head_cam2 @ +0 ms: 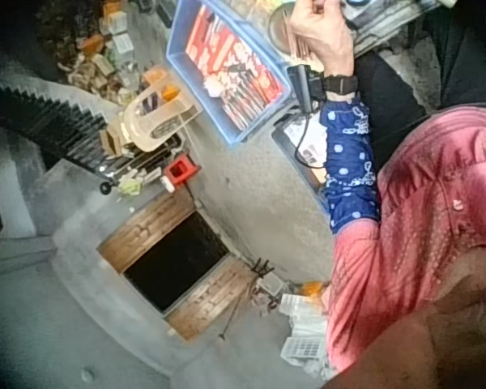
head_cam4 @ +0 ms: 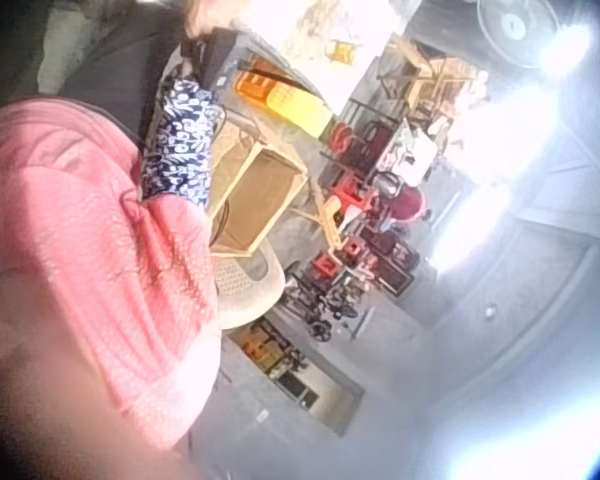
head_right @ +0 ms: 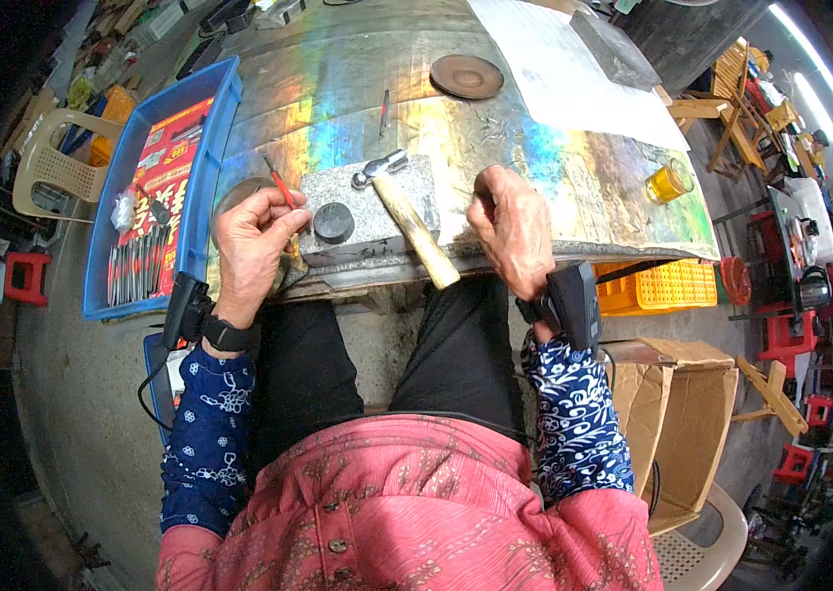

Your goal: The person repeatedly picks up small metal rods from a blue tray, places them on a metal block, and strikes them with a hammer. They occasionally inspect the rods and place them back into the tray. The process is repeated multiple times throughout the clip.

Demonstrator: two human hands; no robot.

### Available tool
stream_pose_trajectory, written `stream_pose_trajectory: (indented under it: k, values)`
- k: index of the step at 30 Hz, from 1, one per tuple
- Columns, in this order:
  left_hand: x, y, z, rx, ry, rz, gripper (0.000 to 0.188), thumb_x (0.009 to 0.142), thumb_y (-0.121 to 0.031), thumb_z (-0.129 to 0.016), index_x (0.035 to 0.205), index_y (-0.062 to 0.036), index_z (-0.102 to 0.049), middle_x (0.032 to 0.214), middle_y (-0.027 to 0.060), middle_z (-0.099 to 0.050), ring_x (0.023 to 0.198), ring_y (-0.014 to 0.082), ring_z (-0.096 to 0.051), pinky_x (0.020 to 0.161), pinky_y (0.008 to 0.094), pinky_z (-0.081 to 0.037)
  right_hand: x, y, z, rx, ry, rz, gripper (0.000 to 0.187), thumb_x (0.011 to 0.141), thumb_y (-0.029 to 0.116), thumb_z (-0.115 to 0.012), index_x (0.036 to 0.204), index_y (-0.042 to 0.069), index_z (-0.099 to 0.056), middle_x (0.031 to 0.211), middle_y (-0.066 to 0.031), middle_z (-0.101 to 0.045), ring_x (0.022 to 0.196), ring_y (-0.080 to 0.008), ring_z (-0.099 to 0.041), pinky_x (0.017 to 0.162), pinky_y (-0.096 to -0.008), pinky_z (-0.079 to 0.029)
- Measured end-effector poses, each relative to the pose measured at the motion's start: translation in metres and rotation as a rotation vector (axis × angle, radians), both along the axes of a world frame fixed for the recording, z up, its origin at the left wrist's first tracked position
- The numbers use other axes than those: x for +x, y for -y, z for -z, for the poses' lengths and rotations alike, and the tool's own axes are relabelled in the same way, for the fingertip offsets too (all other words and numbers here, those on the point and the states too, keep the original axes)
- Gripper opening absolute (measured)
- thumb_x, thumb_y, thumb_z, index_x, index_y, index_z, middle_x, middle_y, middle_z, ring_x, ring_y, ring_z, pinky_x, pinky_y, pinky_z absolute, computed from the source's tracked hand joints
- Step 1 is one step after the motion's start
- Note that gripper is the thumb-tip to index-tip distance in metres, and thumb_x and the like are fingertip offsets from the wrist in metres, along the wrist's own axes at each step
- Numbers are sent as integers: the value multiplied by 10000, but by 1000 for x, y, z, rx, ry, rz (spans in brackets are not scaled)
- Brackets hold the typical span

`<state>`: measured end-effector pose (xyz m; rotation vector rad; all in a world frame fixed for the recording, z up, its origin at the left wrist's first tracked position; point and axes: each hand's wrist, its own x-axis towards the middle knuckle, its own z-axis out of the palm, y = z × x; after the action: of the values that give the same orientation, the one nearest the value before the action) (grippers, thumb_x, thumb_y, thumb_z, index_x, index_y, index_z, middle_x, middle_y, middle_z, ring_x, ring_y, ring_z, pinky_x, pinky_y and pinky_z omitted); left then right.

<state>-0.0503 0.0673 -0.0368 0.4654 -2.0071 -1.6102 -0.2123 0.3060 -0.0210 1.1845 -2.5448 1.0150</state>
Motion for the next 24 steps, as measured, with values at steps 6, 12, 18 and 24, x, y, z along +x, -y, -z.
stream_pose_trajectory:
  k: [6,12,18,24]
  values:
    - [5,-6,2,94,-61,-24,127,832,2,-682,957,17,-673,778,25,-674,681,48,-606,564,185,-473,38,4,-16,-187,94,-76,100,869,23,-592,967,13,-610,777,-28,-587,622,-73,-513,579,-226,-435]
    - [16,-18,-11,307,-183,50,137,870,-15,-660,991,44,-635,837,95,-684,706,127,-659,566,214,-538,77,19,-19,-348,287,-258,105,856,-15,-606,953,-4,-643,784,-31,-592,667,-71,-546,604,-218,-440]
    - [27,-38,-19,614,-200,141,168,906,-48,-626,1053,28,-595,899,133,-683,753,159,-681,590,232,-572,101,37,-15,-410,397,-334,165,794,-16,-594,950,8,-641,804,-106,-617,692,-210,-600,641,-307,-475]
    - [35,-47,-19,761,-213,176,158,928,-64,-600,1066,12,-589,936,135,-673,776,176,-691,605,251,-595,113,44,-13,-474,496,-307,159,833,-38,-604,990,-9,-592,837,-28,-574,726,-83,-566,659,-225,-469]
